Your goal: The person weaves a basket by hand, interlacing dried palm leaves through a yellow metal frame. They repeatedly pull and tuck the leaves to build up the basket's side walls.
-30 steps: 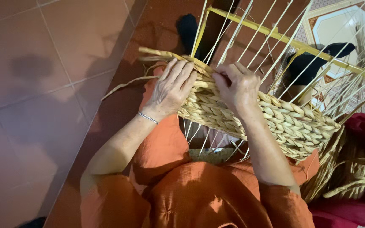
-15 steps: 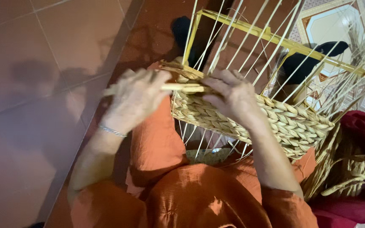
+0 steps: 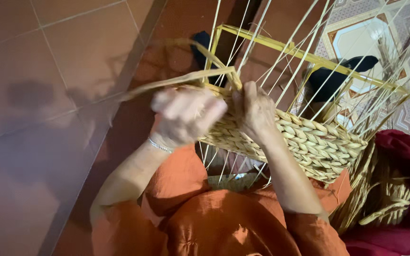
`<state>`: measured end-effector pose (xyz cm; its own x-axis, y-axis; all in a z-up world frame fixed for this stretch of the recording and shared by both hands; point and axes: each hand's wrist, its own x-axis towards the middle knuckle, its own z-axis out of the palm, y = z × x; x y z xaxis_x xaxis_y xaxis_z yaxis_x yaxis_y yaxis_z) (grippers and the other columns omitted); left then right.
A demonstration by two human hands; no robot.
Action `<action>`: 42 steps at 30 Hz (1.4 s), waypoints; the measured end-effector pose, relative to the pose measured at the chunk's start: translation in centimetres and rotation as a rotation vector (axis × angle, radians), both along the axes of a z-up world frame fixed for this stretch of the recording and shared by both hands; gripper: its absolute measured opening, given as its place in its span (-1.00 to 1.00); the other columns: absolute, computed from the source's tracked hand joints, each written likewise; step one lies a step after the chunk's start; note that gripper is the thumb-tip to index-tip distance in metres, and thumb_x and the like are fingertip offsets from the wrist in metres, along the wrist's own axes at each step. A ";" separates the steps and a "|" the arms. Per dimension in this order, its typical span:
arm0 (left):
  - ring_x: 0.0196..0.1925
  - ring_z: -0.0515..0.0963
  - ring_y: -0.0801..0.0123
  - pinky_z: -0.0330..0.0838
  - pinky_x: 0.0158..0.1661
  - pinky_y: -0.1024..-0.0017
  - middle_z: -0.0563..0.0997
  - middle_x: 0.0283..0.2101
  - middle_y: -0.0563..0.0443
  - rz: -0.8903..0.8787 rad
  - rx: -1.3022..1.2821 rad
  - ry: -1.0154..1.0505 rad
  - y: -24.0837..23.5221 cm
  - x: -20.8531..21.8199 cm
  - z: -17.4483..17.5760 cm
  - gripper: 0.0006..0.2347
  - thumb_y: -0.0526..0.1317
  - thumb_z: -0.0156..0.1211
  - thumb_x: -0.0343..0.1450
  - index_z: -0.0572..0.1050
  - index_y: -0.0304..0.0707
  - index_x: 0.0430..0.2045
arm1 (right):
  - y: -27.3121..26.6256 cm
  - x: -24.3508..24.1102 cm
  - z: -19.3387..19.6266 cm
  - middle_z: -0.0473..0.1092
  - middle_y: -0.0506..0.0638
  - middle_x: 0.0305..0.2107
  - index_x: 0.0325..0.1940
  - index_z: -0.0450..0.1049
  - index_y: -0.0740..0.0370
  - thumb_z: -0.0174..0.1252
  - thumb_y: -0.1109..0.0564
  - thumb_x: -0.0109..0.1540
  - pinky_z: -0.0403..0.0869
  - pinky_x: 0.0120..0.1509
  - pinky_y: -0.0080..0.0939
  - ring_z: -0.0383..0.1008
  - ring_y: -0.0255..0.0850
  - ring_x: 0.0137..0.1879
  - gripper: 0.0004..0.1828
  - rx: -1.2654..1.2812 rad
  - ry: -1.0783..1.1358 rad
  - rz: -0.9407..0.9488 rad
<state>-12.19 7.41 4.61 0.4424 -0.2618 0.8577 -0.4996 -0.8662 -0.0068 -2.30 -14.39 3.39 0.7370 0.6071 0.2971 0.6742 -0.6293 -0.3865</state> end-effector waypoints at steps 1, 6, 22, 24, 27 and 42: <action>0.08 0.54 0.26 0.32 0.07 0.20 0.57 0.07 -0.02 -0.133 0.032 0.067 -0.1 -0.3 -0.6 -0.72 -0.25 0.29 0.52 0.52 -0.19 0.12 | 0.1 0.0 0.2 0.26 0.11 -0.54 -0.21 0.21 0.29 0.13 0.25 0.39 0.37 -0.28 0.06 0.24 -0.03 -0.46 -0.79 0.058 0.119 -0.056; 0.05 0.59 -0.04 0.52 0.01 0.12 0.59 -0.07 -0.25 -0.054 -0.266 0.476 -2.8 2.9 -3.6 -0.79 -0.28 0.21 0.52 0.47 -0.38 0.00 | -0.1 -1.0 -0.1 0.20 0.03 -0.49 -0.21 0.25 0.28 0.20 0.17 0.37 0.29 -0.32 -0.16 0.18 -0.21 -0.40 -0.75 0.309 0.322 -0.152; -0.15 0.67 0.39 0.64 -0.10 0.39 0.68 -0.19 -0.03 -0.311 -0.928 0.716 -5.0 8.6 -2.3 -0.80 -0.29 0.34 0.43 0.50 -0.29 -0.13 | -2.0 -1.5 -0.7 0.20 -0.04 -0.41 -0.14 0.28 0.28 0.12 0.13 0.40 0.33 -0.22 -0.20 0.22 -0.25 -0.30 -0.80 0.330 0.366 -0.015; -0.13 0.67 0.46 0.65 -0.07 0.41 0.66 -0.19 -0.01 -0.465 -1.266 0.664 -5.1 9.6 -2.7 -0.57 -0.31 0.30 0.41 0.30 -0.25 0.15 | -2.2 -1.1 -0.5 0.20 -0.05 -0.43 -0.17 0.27 0.27 0.13 0.12 0.41 0.33 -0.23 -0.20 0.23 -0.25 -0.31 -0.79 0.300 0.369 -0.023; -0.07 0.64 0.48 0.59 -0.03 0.40 0.62 -0.06 -0.01 -0.609 -1.702 0.618 -4.4 9.1 -3.6 -0.48 -0.31 0.29 0.42 0.26 -0.27 0.29 | -1.9 -0.8 -0.5 0.20 -0.05 -0.47 -0.24 0.29 0.27 0.17 0.13 0.41 0.30 -0.30 -0.22 0.22 -0.26 -0.36 -0.76 0.297 0.362 -0.072; 0.11 0.59 0.00 0.38 0.32 -0.11 0.59 -0.11 -0.17 -1.056 -2.208 0.529 -2.1 -1.5 -2.3 -0.83 -0.13 0.05 0.55 0.47 -0.24 -0.21 | 2.0 0.9 -0.5 0.58 0.05 -0.36 -0.18 0.52 0.31 0.31 0.26 0.32 0.51 -0.44 -0.31 0.62 -0.25 -0.38 -0.91 0.211 0.070 -0.156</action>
<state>-13.66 5.31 2.27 0.9703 0.2419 0.0068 -0.2309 0.9171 0.3251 -1.43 -12.38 2.88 0.8400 0.4144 0.3502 0.5423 -0.6240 -0.5626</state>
